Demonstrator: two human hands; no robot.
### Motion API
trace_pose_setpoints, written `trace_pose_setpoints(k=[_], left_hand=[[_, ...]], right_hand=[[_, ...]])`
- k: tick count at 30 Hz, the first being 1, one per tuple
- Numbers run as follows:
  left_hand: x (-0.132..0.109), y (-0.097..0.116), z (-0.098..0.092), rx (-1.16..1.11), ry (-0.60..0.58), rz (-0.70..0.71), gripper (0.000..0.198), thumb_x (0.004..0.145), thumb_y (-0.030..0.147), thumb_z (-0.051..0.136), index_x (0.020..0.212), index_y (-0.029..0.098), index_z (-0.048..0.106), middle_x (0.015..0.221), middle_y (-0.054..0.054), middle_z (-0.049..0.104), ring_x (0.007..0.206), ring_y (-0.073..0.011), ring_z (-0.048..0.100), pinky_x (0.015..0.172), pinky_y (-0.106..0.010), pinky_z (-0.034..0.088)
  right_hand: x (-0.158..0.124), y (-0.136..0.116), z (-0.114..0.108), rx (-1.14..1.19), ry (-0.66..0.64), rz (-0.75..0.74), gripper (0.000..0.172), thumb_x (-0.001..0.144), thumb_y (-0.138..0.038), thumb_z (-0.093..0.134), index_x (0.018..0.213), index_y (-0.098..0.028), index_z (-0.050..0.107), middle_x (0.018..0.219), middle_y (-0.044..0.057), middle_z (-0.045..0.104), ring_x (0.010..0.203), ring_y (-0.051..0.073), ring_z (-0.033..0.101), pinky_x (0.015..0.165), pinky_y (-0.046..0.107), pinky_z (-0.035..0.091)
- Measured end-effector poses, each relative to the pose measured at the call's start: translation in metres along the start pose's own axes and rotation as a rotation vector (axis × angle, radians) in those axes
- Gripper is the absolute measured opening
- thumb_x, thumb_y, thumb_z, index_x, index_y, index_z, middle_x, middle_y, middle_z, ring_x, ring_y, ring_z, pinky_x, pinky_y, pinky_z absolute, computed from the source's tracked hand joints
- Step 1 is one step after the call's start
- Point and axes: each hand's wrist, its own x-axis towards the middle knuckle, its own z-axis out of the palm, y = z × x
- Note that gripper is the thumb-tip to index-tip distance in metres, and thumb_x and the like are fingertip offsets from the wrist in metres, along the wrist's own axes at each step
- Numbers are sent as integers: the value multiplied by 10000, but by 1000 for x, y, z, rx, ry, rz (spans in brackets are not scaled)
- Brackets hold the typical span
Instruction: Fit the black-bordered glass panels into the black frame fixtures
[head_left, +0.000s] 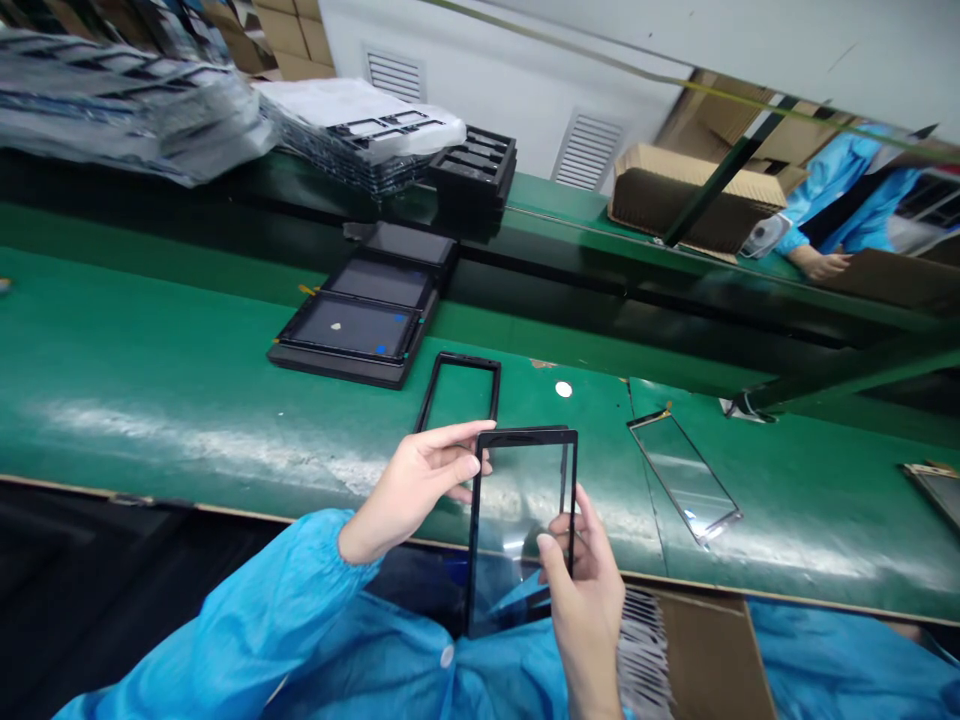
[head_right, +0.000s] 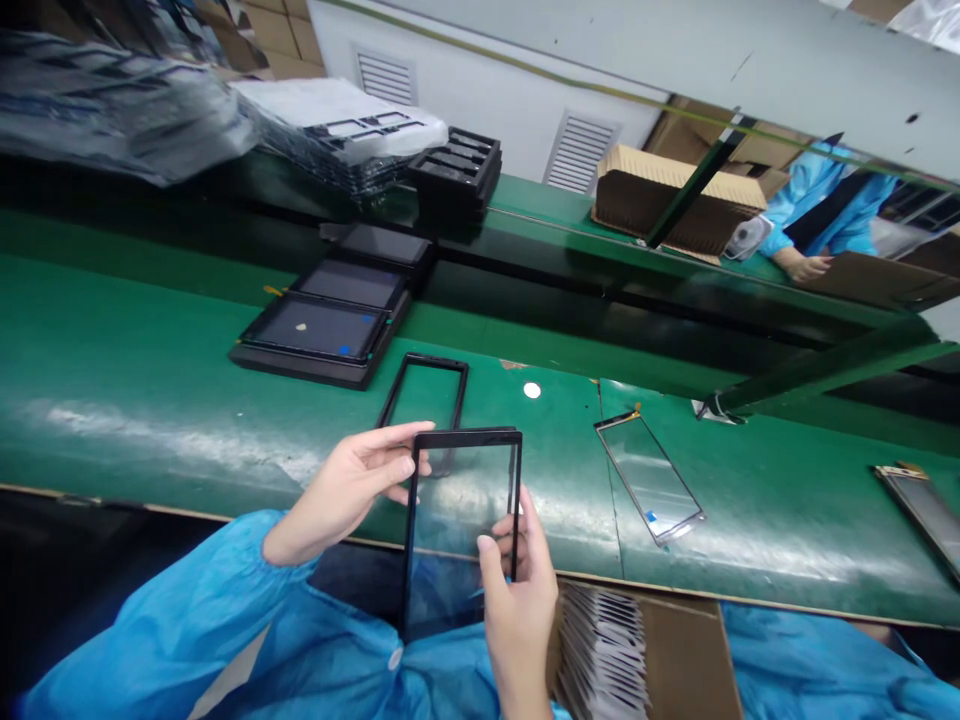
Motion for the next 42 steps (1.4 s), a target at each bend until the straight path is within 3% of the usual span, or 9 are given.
trace_pose_setpoints(k=[10, 14, 17, 20, 22, 25, 33, 38, 42], left_hand=[[1, -3, 1, 27, 15, 6, 550, 856, 349, 869, 1372, 201, 750, 1080, -137, 846, 1093, -297, 795, 621, -204, 648], [-2, 4, 1, 81, 27, 10, 501, 850, 342, 859, 1322, 196, 778, 1165, -143, 831, 1085, -332, 809, 598, -232, 655], [-7, 9, 0, 171, 17, 15, 471, 827, 331, 867, 1265, 170, 808, 999, -133, 856, 957, -316, 840, 577, -228, 642], [-14, 13, -1, 247, -24, 7, 446, 814, 320, 866, 1231, 167, 827, 874, -117, 862, 873, -301, 846, 582, -248, 649], [-20, 15, -2, 281, -52, 4, 430, 813, 303, 862, 1224, 179, 834, 849, -113, 863, 839, -290, 844, 604, -264, 660], [-26, 18, -3, 315, -72, 16, 391, 804, 282, 866, 1187, 203, 854, 844, -119, 863, 803, -275, 840, 639, -266, 663], [-28, 14, -4, 340, -14, -11, 359, 734, 288, 902, 1092, 252, 889, 798, -108, 856, 753, -300, 838, 615, -300, 669], [-26, 7, -6, 390, -50, 30, 337, 825, 327, 839, 1150, 241, 870, 824, -109, 860, 762, -279, 840, 611, -261, 651], [-25, 12, 1, 714, -111, 212, 354, 914, 340, 747, 1256, 295, 828, 1271, -113, 811, 1138, -315, 784, 840, -322, 667]], right_hand=[[-2, 8, 2, -28, -1, -55, 694, 883, -392, 797, 1535, -324, 568, 943, 2, 694, 749, 177, 665, 614, 273, 571], [7, 0, -8, -274, 52, -274, 459, 885, -398, 774, 1338, -330, 759, 1252, 96, 686, 1033, 280, 698, 892, 448, 604], [22, -20, -18, -303, 70, -355, 346, 921, -420, 727, 1245, -329, 808, 1486, 121, 615, 1282, 351, 639, 1091, 557, 513], [38, -44, -21, -12, -95, -150, 416, 984, -488, 656, 1325, -274, 760, 1198, 135, 800, 1012, 289, 782, 930, 483, 624], [45, -56, -19, 118, -208, -35, 438, 950, -551, 692, 1205, -214, 806, 909, 103, 840, 731, 247, 793, 750, 413, 658], [50, -67, -13, 151, -262, -14, 388, 865, -570, 785, 940, -192, 830, 689, 55, 806, 590, 230, 770, 656, 363, 651], [37, -68, -4, 44, -145, -137, 323, 866, -519, 764, 803, -204, 797, 582, 29, 772, 534, 210, 748, 608, 325, 650], [35, -66, -2, -6, -45, -173, 314, 879, -509, 743, 778, -214, 783, 551, 12, 751, 497, 205, 736, 564, 308, 640], [33, -61, 5, -2, -119, -165, 299, 889, -484, 754, 792, -203, 786, 579, 23, 767, 521, 201, 754, 591, 294, 637]])
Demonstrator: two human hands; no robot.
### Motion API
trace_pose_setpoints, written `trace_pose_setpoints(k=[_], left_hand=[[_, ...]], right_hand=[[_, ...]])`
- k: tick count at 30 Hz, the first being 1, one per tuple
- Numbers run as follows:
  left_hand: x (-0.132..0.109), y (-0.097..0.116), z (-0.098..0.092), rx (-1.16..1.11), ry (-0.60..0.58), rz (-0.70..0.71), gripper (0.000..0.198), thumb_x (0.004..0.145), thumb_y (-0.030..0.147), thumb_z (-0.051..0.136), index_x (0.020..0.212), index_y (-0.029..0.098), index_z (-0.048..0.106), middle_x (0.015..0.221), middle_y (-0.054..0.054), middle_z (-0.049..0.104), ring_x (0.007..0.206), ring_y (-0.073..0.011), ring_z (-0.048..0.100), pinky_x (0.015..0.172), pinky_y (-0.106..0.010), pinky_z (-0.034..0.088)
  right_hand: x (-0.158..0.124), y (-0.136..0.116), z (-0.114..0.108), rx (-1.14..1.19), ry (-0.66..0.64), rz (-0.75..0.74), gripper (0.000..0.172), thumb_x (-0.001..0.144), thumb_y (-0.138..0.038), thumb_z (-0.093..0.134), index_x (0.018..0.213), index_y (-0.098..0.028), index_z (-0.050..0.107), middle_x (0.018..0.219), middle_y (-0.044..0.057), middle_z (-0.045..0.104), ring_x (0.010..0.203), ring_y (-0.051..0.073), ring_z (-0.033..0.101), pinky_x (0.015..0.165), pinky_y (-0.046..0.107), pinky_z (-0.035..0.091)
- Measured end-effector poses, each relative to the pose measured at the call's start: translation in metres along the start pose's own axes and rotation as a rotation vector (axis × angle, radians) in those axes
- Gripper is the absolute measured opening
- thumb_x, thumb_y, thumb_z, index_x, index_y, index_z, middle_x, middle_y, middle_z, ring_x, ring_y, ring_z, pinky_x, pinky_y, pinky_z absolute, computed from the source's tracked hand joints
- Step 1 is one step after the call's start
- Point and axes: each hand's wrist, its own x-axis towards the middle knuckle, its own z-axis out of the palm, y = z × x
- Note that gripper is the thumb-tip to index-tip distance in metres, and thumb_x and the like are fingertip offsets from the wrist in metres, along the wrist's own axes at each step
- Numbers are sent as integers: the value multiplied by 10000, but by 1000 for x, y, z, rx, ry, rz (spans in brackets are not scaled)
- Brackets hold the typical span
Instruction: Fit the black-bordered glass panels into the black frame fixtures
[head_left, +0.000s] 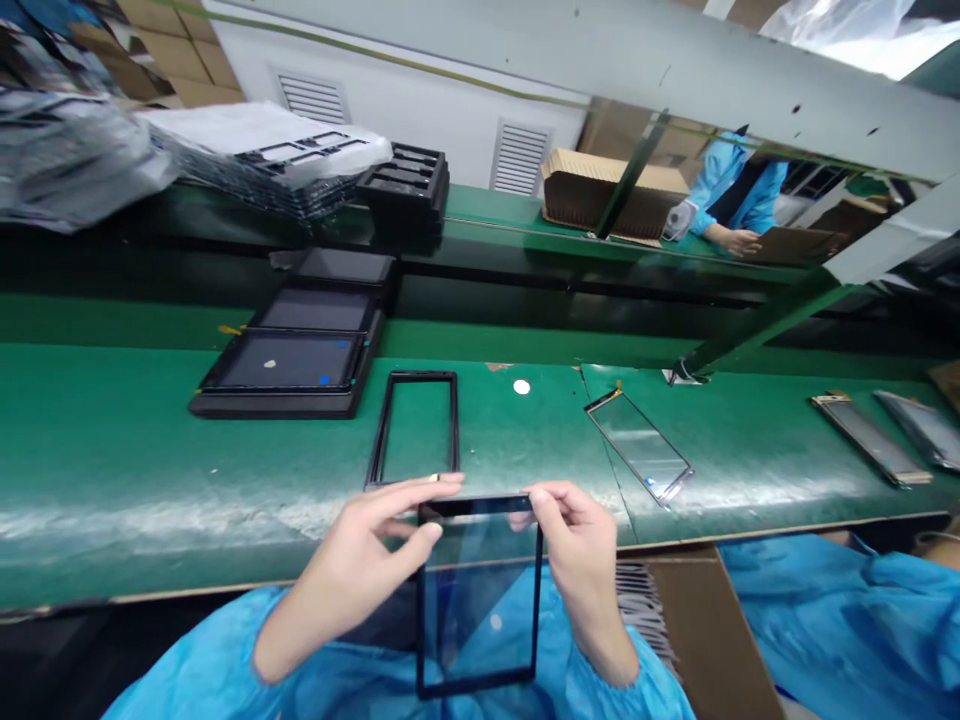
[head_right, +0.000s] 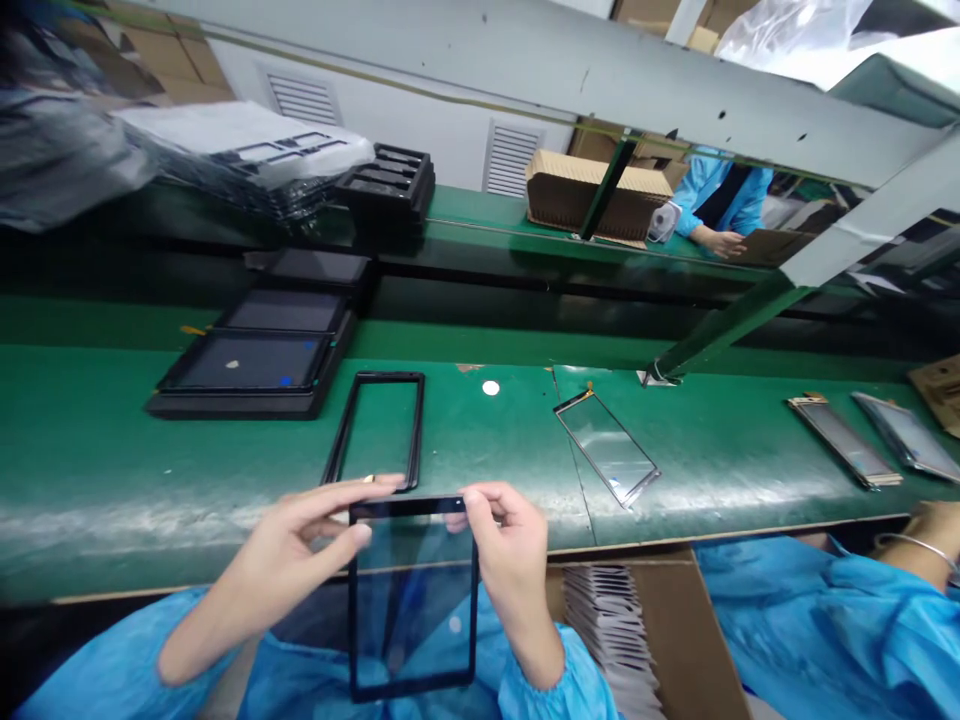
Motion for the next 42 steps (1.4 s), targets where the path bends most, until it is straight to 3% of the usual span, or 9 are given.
trace_pose_setpoints(k=[3, 8, 11, 15, 28, 33, 37, 40, 42], left_hand=[[3, 10, 2, 271, -120, 167, 584, 844, 279, 819, 1410, 385, 724, 1519, -43, 668, 1371, -352, 646, 1113, -416, 548], [2, 10, -4, 172, -357, 44, 642, 972, 239, 650, 1589, 372, 529, 1035, -17, 858, 784, -225, 804, 778, -291, 627], [-5, 0, -11, -58, -225, -132, 476, 1033, 324, 573, 1507, 285, 564, 1079, -62, 831, 689, -181, 768, 631, -252, 603], [-14, -14, -14, -261, -1, -231, 460, 1007, 398, 622, 1420, 221, 523, 1061, -112, 809, 671, -185, 748, 477, -212, 522], [-18, -5, -1, -387, 247, -253, 507, 942, 427, 736, 1349, 211, 527, 950, -93, 828, 574, -169, 722, 427, -209, 530], [-19, -22, -6, -357, 186, -225, 523, 983, 441, 695, 1398, 214, 471, 1055, -136, 822, 569, -190, 732, 404, -249, 548], [-14, -23, -12, -24, 264, 55, 400, 1022, 321, 618, 1406, 240, 537, 1569, -200, 574, 1135, -304, 769, 819, -405, 674], [-5, -11, -16, 415, 237, 394, 487, 964, 219, 671, 1444, 269, 604, 1669, -123, 484, 1520, -361, 474, 1260, -598, 358], [4, -3, -16, 575, 85, 527, 404, 974, 225, 680, 1376, 275, 684, 1481, -83, 684, 1425, -322, 581, 1307, -596, 252]], right_hand=[[-2, 5, 12, 24, -178, 71, 278, 853, -474, 802, 799, -200, 806, 655, 48, 804, 593, 214, 787, 624, 295, 638], [2, 12, 0, 92, -386, 188, 384, 880, -559, 763, 951, -197, 869, 811, 112, 853, 745, 258, 827, 697, 345, 648], [5, 24, -29, 56, -416, 278, 458, 930, -616, 693, 977, -205, 890, 951, 161, 862, 892, 302, 834, 823, 402, 626], [3, 47, -50, 85, -274, 385, 519, 849, -683, 750, 784, -183, 873, 794, 183, 841, 722, 331, 816, 733, 424, 636], [-11, 45, -28, 160, 84, 191, 431, 906, -578, 749, 701, -200, 784, 611, 66, 788, 507, 212, 737, 528, 268, 596], [-13, 43, -28, 196, 48, 130, 363, 926, -536, 736, 1058, -211, 827, 714, 65, 830, 598, 228, 790, 638, 303, 643], [-19, 31, -25, 136, 46, 123, 287, 880, -449, 809, 1058, -224, 802, 727, 63, 840, 593, 228, 806, 618, 280, 644], [-27, 23, -19, 63, 16, 127, 267, 906, -445, 783, 1043, -217, 803, 735, 75, 846, 635, 246, 825, 644, 292, 660], [-30, 20, -15, 28, 3, 131, 274, 907, -445, 781, 1051, -214, 806, 761, 79, 854, 649, 258, 830, 665, 315, 674]])
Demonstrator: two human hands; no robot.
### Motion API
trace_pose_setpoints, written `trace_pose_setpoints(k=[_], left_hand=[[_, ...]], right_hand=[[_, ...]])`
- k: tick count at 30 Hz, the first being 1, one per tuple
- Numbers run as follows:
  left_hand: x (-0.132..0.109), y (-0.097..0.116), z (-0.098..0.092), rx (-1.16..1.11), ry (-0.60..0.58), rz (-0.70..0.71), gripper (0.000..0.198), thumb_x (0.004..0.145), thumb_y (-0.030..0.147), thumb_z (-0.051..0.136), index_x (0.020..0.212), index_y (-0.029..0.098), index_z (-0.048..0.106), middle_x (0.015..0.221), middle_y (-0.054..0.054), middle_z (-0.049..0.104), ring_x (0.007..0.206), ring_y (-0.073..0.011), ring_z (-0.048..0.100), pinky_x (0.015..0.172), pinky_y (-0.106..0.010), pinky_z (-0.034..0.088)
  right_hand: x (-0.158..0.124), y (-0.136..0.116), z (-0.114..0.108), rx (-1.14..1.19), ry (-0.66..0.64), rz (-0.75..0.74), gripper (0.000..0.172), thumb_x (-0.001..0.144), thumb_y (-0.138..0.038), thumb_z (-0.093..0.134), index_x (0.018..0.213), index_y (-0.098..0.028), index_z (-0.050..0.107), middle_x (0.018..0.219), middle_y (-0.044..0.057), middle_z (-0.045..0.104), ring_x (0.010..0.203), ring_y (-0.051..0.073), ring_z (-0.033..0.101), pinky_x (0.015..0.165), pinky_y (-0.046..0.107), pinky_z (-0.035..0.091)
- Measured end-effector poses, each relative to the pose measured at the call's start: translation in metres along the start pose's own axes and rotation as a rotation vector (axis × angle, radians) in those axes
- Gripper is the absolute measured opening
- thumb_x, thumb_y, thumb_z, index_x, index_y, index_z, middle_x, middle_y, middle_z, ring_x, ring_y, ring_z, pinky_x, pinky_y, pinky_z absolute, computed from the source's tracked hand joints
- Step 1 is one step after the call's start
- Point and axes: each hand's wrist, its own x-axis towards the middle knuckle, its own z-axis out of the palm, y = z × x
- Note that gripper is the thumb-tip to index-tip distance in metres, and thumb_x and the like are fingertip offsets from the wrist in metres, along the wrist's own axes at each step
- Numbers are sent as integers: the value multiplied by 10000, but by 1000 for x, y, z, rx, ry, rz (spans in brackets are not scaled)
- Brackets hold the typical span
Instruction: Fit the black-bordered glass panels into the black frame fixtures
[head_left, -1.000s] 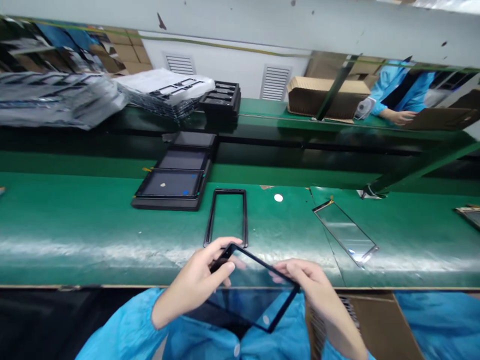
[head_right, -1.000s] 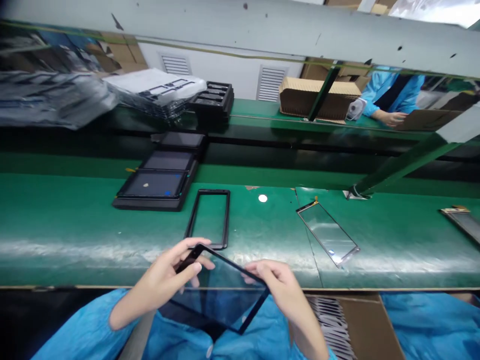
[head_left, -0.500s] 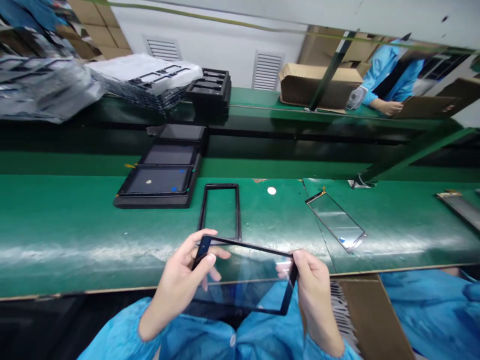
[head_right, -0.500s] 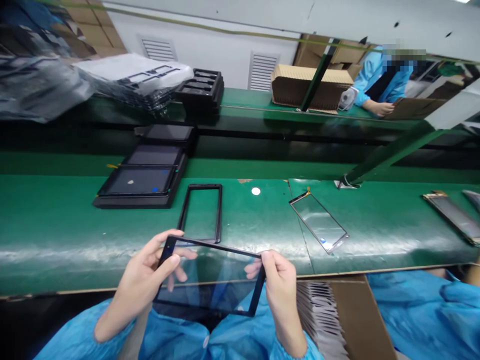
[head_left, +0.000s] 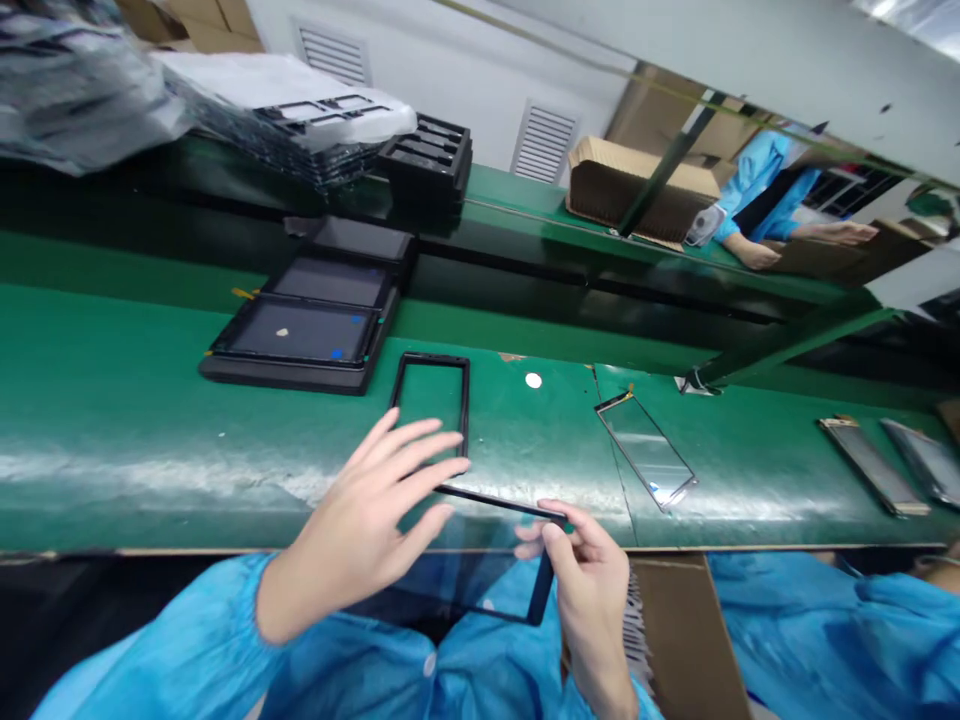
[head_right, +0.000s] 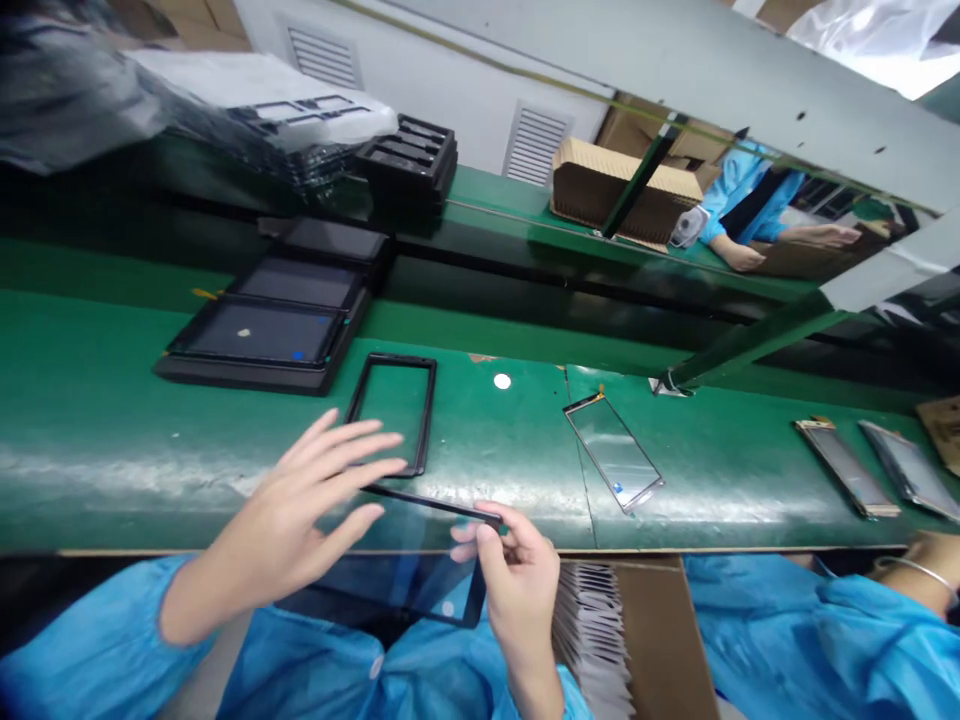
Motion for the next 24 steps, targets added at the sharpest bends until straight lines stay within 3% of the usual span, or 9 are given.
trace_pose_setpoints(k=[2, 4, 7, 11, 15, 17, 19, 22, 24], left_hand=[[10, 1, 0, -4, -109, 78, 230, 1019, 270, 656, 1221, 254, 766, 1187, -45, 824, 1140, -262, 749, 1238, -520, 388], [16, 0, 2, -26, -145, 91, 205, 1058, 300, 609, 1087, 223, 796, 986, -28, 847, 892, -230, 784, 994, -421, 565], [17, -1, 5, -42, -115, 117, 263, 1080, 290, 565, 1012, 200, 803, 919, -31, 846, 799, -227, 777, 716, -346, 573], [13, 2, 5, -77, -104, 115, 258, 1077, 256, 555, 1072, 202, 807, 998, -49, 854, 877, -230, 792, 774, -324, 584], [16, 10, 7, -264, -274, 48, 304, 1066, 257, 555, 1281, 258, 770, 1087, -43, 847, 959, -222, 798, 828, -296, 598], [17, 12, 9, -396, -340, -56, 338, 1070, 262, 539, 1330, 278, 755, 1006, -20, 850, 830, -195, 797, 803, -288, 606], [16, 10, 10, -542, -348, -257, 358, 1079, 291, 521, 1355, 270, 748, 975, -24, 851, 744, -180, 789, 759, -284, 624], [10, 7, 12, -810, -286, -602, 437, 1067, 391, 540, 1428, 205, 701, 1079, -107, 849, 797, -218, 815, 679, -294, 659], [5, 6, 13, -952, -236, -738, 499, 1044, 438, 577, 1446, 162, 681, 1124, -166, 837, 812, -250, 823, 633, -309, 668]], right_hand=[[-2, 0, 3, -23, 13, 2, 287, 895, -450, 790, 1051, -210, 809, 761, 74, 854, 649, 268, 830, 674, 336, 684], [-3, 0, 4, -32, 27, 2, 294, 881, -451, 801, 1046, -208, 810, 740, 64, 850, 634, 267, 826, 675, 341, 688], [-2, 1, 4, -16, 21, 11, 284, 888, -445, 797, 1041, -206, 805, 730, 58, 847, 600, 247, 817, 640, 311, 677], [0, 3, 6, 9, 1, 14, 268, 913, -442, 780, 1042, -208, 804, 750, 62, 851, 585, 226, 811, 603, 279, 660], [4, 1, 18, 59, -197, -43, 261, 898, -421, 814, 1091, -246, 827, 758, 33, 849, 620, 212, 814, 643, 283, 666], [8, -1, 21, 132, -313, -34, 392, 858, -434, 859, 1215, -282, 810, 754, 10, 844, 675, 216, 825, 701, 303, 676], [12, -3, 20, 201, -335, 14, 452, 869, -512, 832, 1264, -293, 800, 852, 36, 865, 776, 238, 841, 748, 332, 683], [19, 0, 13, 212, -224, 97, 429, 930, -601, 726, 1133, -245, 854, 995, 106, 870, 802, 263, 847, 725, 342, 680], [21, 4, 11, 193, -152, 129, 458, 926, -623, 713, 1043, -208, 868, 844, 116, 863, 686, 270, 832, 654, 339, 668]])
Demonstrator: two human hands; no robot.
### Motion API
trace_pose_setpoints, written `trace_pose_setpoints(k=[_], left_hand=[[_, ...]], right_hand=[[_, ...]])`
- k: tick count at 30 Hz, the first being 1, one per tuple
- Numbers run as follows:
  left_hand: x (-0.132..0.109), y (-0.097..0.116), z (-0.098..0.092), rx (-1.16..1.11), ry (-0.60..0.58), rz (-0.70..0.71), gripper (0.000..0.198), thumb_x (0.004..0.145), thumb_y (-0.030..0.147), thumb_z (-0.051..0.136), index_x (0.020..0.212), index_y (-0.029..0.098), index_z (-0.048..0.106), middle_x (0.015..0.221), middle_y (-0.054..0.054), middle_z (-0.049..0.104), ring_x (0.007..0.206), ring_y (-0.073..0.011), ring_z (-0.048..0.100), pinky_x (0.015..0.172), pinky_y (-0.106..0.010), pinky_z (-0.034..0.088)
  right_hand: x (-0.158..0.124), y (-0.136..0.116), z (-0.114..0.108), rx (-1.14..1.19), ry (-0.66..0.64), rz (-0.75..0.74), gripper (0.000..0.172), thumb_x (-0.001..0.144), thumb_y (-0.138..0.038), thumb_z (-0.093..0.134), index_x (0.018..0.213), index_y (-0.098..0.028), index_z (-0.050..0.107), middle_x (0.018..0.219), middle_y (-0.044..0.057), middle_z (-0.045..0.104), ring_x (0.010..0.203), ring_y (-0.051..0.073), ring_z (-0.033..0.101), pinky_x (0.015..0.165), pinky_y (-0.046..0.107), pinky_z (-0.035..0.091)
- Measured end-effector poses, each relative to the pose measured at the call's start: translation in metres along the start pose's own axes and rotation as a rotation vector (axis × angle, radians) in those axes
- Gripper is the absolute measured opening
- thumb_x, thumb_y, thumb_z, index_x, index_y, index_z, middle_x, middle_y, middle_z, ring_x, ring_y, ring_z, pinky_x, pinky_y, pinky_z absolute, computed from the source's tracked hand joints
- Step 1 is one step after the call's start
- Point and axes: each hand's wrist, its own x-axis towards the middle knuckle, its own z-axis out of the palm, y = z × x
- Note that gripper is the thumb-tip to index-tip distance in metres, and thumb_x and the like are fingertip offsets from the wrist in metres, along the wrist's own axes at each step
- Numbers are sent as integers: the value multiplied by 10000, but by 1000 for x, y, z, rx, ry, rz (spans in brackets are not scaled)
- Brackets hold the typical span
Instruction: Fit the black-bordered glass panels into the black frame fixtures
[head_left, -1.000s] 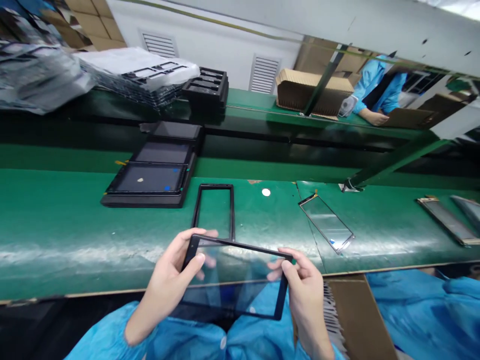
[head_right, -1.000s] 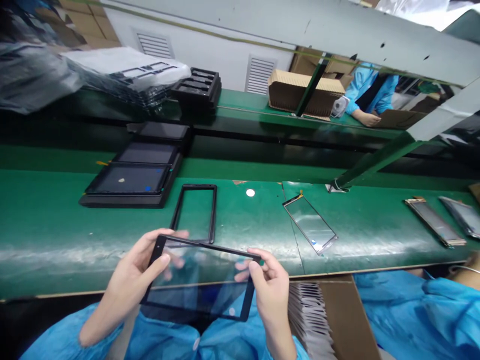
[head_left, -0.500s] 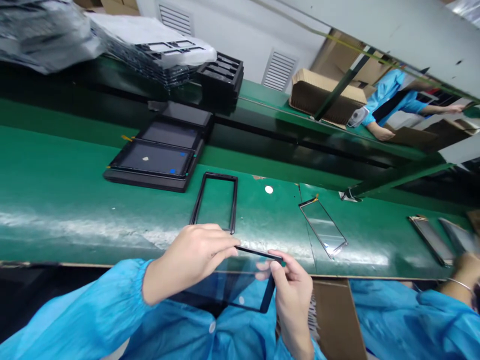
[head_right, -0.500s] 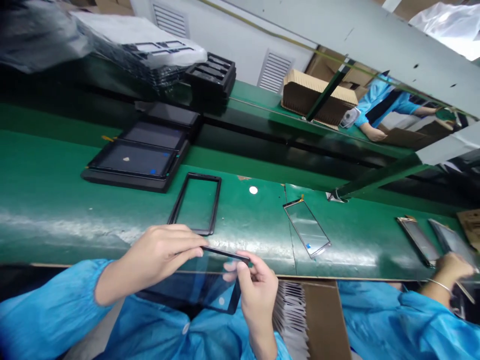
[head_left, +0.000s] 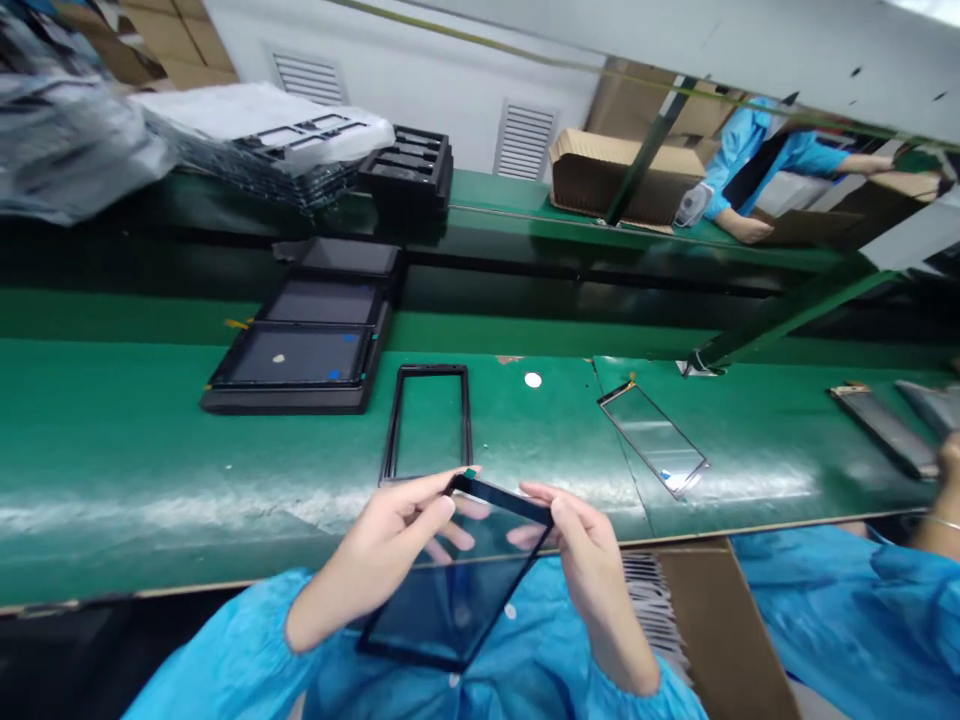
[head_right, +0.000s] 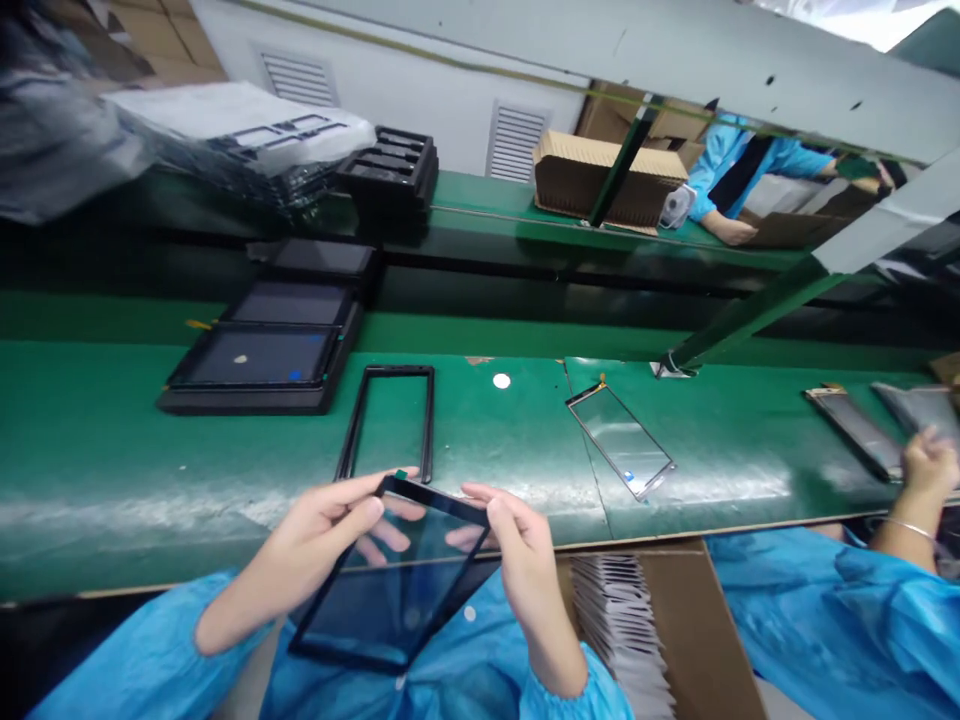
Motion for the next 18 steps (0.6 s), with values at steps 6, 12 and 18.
trace_pose_setpoints(k=[6, 12, 18], left_hand=[[-4, -3, 6, -110, 65, -39, 592, 984, 517, 687, 1448, 150, 677, 1179, -213, 817, 887, -296, 831, 615, -313, 679], [-5, -6, 5, -82, 33, -46, 601, 980, 519, 705, 1439, 134, 674, 1175, -216, 819, 935, -321, 833, 631, -327, 696], [-8, -9, 10, -123, 77, -65, 561, 931, 477, 775, 1379, 144, 720, 1113, -193, 840, 880, -312, 839, 609, -307, 681]], right_hand=[[3, 6, 6, 43, 75, -54, 466, 891, -641, 719, 806, -196, 830, 663, 95, 815, 558, 300, 784, 581, 389, 650], [-2, 3, 6, 14, 21, -92, 472, 936, -593, 678, 764, -178, 824, 680, 92, 815, 556, 258, 777, 596, 342, 650], [-8, 0, 3, -39, 23, -155, 448, 990, -529, 640, 797, -178, 840, 707, 82, 831, 581, 214, 788, 617, 283, 638]])
